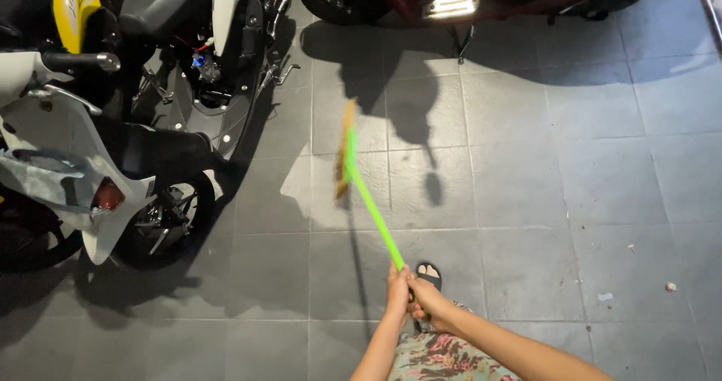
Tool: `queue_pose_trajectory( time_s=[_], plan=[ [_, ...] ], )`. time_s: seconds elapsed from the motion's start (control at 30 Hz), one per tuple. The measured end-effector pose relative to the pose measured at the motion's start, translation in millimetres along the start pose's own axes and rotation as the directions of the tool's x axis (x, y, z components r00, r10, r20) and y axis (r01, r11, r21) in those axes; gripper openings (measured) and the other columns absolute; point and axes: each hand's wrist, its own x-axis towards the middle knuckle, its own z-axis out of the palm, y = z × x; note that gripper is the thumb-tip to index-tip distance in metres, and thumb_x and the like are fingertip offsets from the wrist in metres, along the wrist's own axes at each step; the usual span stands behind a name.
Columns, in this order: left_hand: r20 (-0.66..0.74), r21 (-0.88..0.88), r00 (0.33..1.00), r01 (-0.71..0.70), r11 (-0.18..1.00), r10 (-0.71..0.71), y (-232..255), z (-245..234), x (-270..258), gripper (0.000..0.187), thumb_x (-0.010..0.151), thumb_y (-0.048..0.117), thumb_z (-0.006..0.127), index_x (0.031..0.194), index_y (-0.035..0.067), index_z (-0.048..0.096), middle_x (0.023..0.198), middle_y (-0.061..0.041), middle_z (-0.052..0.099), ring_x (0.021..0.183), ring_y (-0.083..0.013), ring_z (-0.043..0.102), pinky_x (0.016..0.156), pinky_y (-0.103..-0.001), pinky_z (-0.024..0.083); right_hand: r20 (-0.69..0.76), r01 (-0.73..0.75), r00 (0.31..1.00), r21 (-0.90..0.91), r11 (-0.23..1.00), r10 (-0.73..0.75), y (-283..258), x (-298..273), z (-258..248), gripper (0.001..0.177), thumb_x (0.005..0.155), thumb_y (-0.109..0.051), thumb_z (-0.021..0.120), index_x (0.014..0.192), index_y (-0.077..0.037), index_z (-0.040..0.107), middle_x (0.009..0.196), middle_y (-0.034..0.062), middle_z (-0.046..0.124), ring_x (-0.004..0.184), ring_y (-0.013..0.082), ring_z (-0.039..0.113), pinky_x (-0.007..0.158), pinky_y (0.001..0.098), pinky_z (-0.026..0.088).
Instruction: Sweeping the tiled floor of a garage area using a broom.
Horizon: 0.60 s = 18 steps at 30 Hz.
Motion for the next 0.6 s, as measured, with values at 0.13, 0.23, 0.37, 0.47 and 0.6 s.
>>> queue_pose_trajectory(
  time_s=[0.13, 0.23, 0.37, 0.47, 0.6],
  plan=[
    [-0.2, 0.005, 0.973, -0.116, 0.993, 0.114, -18.7, 3.6, 47.1, 0.026, 0.099, 0.026, 0.052, 0.121, 0.013, 0.052, 0.071, -0.007, 0.059, 0.044, -0.0165, 0.047, 0.037, -0.031, 0.039, 0.057, -0.022, 0.998, -0.088, 0.996, 0.027, -13.1, 59.8, -26.4, 0.042, 0.106, -0.044, 0.049, 0.082, -0.01, 0.045, 0.058, -0.003, 0.041, 0.039, 0.0061, 0.032, 0.035, 0.022, 0.025],
    [-0.293, -0.228, 0.952, 0.019, 0.974, -0.087, -13.1, 17.9, 61.0, 0.026, 0.096, 0.024, 0.051, 0.115, 0.006, 0.047, 0.072, -0.005, 0.058, 0.047, -0.0163, 0.051, 0.037, -0.034, 0.045, 0.148, -0.114, 0.982, -0.057, 0.992, 0.121, -29.2, 92.5, -46.9, 0.031, 0.105, -0.032, 0.053, 0.083, -0.011, 0.051, 0.06, -0.0039, 0.043, 0.04, 0.0039, 0.032, 0.034, 0.0196, 0.025],
    [-0.155, -0.173, 0.966, 0.18, 0.968, -0.207, -35.1, 40.7, 82.2, 0.023, 0.092, 0.024, 0.053, 0.091, 0.001, 0.057, 0.061, -0.009, 0.053, 0.042, -0.0225, 0.054, 0.037, -0.036, 0.046, 0.18, -0.249, 0.958, 0.137, 0.959, 0.223, -13.4, 125.0, -98.0, 0.025, 0.106, -0.021, 0.047, 0.084, -0.009, 0.052, 0.06, -0.0028, 0.044, 0.04, 0.0044, 0.033, 0.033, 0.0174, 0.026],
    [0.018, 0.068, 0.978, 0.205, 0.976, -0.206, -45.2, 61.1, 81.8, 0.026, 0.093, 0.028, 0.056, 0.083, 0.006, 0.065, 0.059, -0.006, 0.057, 0.042, -0.0184, 0.055, 0.037, -0.033, 0.044, 0.094, -0.208, 0.977, 0.255, 0.944, 0.19, -1.1, 116.3, -123.0, 0.032, 0.107, -0.025, 0.044, 0.078, -0.009, 0.047, 0.057, -0.0008, 0.042, 0.039, 0.0056, 0.032, 0.032, 0.0183, 0.026],
    [0.23, 0.128, 0.901, 0.347, 0.929, -0.368, -20.6, 86.4, 91.8, 0.022, 0.094, 0.031, 0.059, 0.081, 0.012, 0.059, 0.056, -0.002, 0.047, 0.04, -0.0194, 0.047, 0.034, -0.035, 0.042, -0.114, 0.028, 0.994, 0.303, 0.953, 0.007, -11.4, 105.0, -121.8, 0.047, 0.108, -0.04, 0.043, 0.072, -0.01, 0.043, 0.054, -0.0002, 0.04, 0.037, 0.0086, 0.033, 0.032, 0.022, 0.028]
  ],
)
